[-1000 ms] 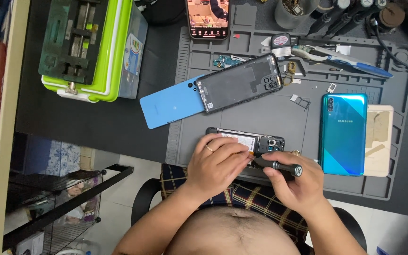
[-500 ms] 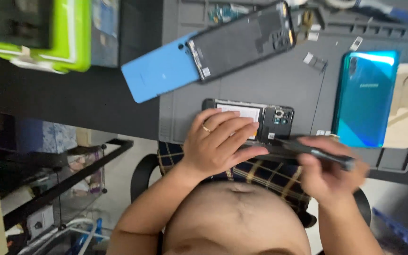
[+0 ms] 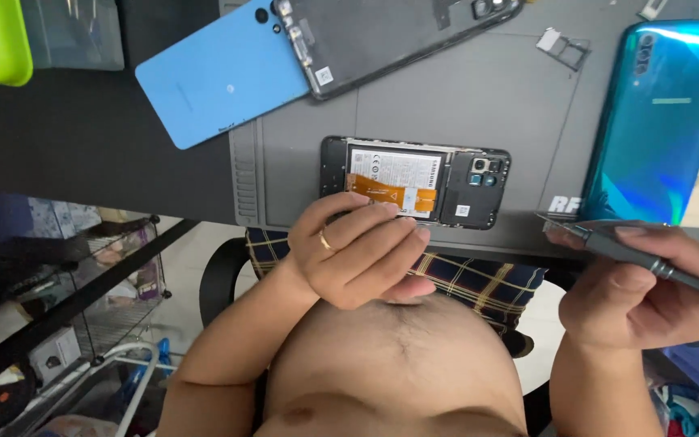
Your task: A person uses a precision screwdriver to work on the internal components of a disassembled smartphone on a repair mat.
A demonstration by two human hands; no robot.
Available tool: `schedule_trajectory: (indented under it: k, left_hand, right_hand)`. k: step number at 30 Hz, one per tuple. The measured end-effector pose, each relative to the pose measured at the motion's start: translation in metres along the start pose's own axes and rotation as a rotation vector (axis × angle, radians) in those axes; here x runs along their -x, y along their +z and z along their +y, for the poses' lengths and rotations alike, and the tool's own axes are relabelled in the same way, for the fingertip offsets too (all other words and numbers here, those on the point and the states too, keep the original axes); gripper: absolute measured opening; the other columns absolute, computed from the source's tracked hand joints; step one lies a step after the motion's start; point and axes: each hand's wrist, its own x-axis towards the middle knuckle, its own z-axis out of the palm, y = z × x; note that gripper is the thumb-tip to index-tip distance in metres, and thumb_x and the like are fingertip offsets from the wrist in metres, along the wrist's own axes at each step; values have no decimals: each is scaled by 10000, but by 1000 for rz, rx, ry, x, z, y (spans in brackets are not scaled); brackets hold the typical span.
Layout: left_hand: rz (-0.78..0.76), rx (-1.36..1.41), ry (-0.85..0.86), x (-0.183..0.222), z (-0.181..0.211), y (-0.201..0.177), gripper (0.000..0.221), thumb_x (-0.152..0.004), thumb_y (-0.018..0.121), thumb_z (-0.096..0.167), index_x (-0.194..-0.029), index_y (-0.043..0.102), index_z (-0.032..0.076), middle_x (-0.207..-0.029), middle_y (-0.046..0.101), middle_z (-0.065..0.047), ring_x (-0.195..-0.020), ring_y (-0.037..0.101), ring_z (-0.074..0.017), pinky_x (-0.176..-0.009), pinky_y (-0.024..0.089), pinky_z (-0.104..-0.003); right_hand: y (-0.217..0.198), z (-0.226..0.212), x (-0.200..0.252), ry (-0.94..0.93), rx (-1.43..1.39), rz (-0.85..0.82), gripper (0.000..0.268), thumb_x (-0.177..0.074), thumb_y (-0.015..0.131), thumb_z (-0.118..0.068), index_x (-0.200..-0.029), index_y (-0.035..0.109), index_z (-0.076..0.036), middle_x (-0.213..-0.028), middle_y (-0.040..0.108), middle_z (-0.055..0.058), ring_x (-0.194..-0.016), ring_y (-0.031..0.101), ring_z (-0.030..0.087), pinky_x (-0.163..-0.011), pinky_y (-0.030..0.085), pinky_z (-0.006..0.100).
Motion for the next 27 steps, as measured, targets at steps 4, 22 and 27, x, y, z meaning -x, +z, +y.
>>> schedule_trajectory:
  k: [4, 22, 27]
  left_hand:
    - [5, 15, 8, -5, -1, -1, 495, -1134, 427, 420, -849, 733, 155, -818, 705, 26, -824, 687, -142, -759, 611, -286]
    - [5, 129, 31, 11, 1, -2, 476, -1115, 501, 417, -722, 618, 175, -758, 728, 9, -822, 715, -160, -708, 631, -274]
    - [12, 145, 47, 11, 0, -3, 456, -1114, 516, 390, -731, 604, 159, -743, 698, -6, -822, 691, -171, -693, 610, -265]
  right_hand:
    - [16, 3, 2, -21, -57, 7, 462, -1201, 542, -357, -1188, 466, 98, -1018, 558, 255, -769, 755, 478, -642, 613, 488]
    - [14, 12, -4, -217, -261, -16, 307, -1251, 350, -312, -1168, 337, -17, -988, 439, 222, -517, 602, 393, -483, 473, 401]
    - [13, 16, -1, -217, -223, 5, 386, -1224, 449, -342, -1099, 374, 16, -921, 435, 187, -546, 640, 415, -481, 472, 428]
